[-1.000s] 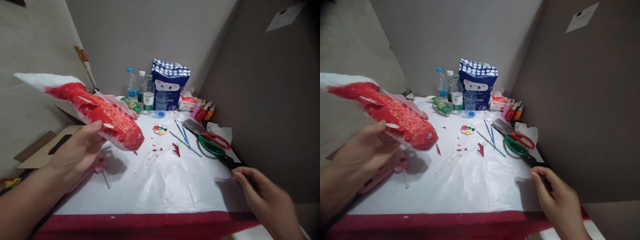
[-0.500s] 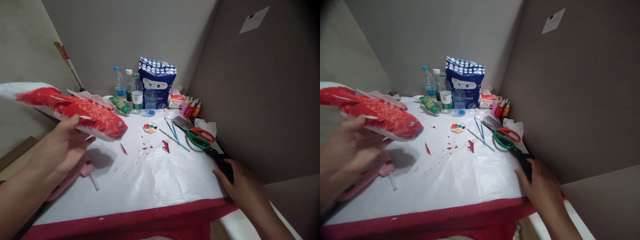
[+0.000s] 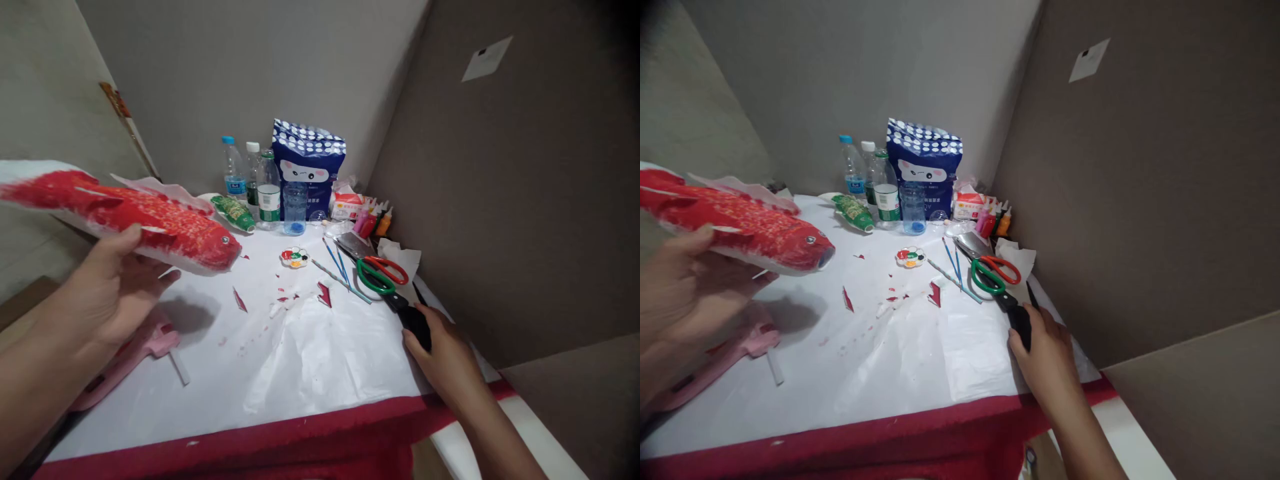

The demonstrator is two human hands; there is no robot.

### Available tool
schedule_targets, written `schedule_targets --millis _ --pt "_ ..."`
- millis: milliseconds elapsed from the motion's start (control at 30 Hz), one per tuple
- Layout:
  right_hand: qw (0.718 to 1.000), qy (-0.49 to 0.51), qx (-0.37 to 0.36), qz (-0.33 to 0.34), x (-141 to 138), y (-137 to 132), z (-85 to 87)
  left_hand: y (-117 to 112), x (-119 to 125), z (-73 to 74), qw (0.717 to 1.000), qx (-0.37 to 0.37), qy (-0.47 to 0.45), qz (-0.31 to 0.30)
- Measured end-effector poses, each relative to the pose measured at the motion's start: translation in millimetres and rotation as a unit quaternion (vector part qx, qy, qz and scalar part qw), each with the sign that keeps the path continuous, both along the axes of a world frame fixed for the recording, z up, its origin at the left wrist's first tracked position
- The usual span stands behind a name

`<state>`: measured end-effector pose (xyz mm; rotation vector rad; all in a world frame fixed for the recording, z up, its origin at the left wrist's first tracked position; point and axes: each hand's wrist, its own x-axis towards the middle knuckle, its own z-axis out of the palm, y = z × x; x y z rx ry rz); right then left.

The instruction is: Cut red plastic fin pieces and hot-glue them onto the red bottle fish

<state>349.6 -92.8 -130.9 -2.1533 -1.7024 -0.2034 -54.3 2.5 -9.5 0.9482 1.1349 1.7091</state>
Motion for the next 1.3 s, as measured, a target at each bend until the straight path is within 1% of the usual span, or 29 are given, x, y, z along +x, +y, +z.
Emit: schedule_targets --millis 67,100,133,267,400,567,700,767,867,967,1033,1100,1167,1200,1233,1300 --pt "1.000 0.014 0.000 -0.003 -3.0 -0.4 -0.7 2.0 0.6 0.0 0.997 -0.019 -0.079 0.001" --pt "1.000 0.018 -0.002 -0.007 -3.6 -2.3 -1.3 2.4 1.2 0.7 0.994 -0.026 -0.106 0.000" --pt "1.000 0.021 -0.005 -0.011 -3.7 -5.3 -2.0 2.5 1.9 1.6 0.993 -0.021 -0.114 0.000" --pt "0.999 0.029 -0.021 -0.018 -0.2 -21.6 -3.1 2.5 2.9 2.4 0.993 -0.001 -0.118 -0.010" --pt "0.999 0.033 -0.021 -0.024 7.6 -32.3 -2.3 4.9 -1.0 -1.4 0.992 -0.003 -0.130 -0.004" --pt "0.999 0.014 -0.020 -0.042 22.2 -31.4 -6.6 7.9 -6.6 -4.2 0.990 -0.013 -0.143 0.002" --pt "1.000 -0.005 0.009 -0.018 28.4 -28.4 -16.6 8.7 -6.9 -3.1 0.990 -0.001 -0.143 0.000" --pt "1.000 -0.016 0.011 -0.006 28.5 -27.4 -20.7 9.4 -7.3 -3.3 0.990 -0.006 -0.143 0.004" --pt "1.000 -0.025 0.005 -0.011 27.6 -27.0 -22.5 11.1 -9.9 -5.6 0.989 0.000 -0.148 -0.001" --pt "0.999 -0.023 -0.015 -0.021 26.9 -28.6 -17.5 12.5 -12.7 -7.8 0.987 0.002 -0.159 -0.001" --pt "0.999 -0.034 -0.028 -0.033 24.6 -29.0 -10.3 12.7 -12.9 -8.0 0.987 0.006 -0.159 -0.007" --pt "0.997 -0.069 -0.017 -0.034 18.6 -25.8 -0.5 12.3 -11.8 -7.0 0.988 0.013 -0.153 -0.016" --pt "0.994 -0.107 -0.008 0.001 9.1 -16.6 10.2 11.5 -10.6 -5.6 0.990 0.009 -0.142 -0.015" --pt "0.993 -0.111 -0.020 0.034 3.6 -9.7 15.2 11.3 -10.6 -5.2 0.990 0.007 -0.138 -0.015" --pt "0.991 -0.106 -0.052 0.063 -2.1 -1.6 19.6 11.2 -11.3 -5.2 0.991 0.004 -0.134 -0.015" --pt "0.987 -0.103 -0.079 0.093 -13.1 16.6 26.0 11.8 -14.4 -6.9 0.991 -0.004 -0.129 -0.017"
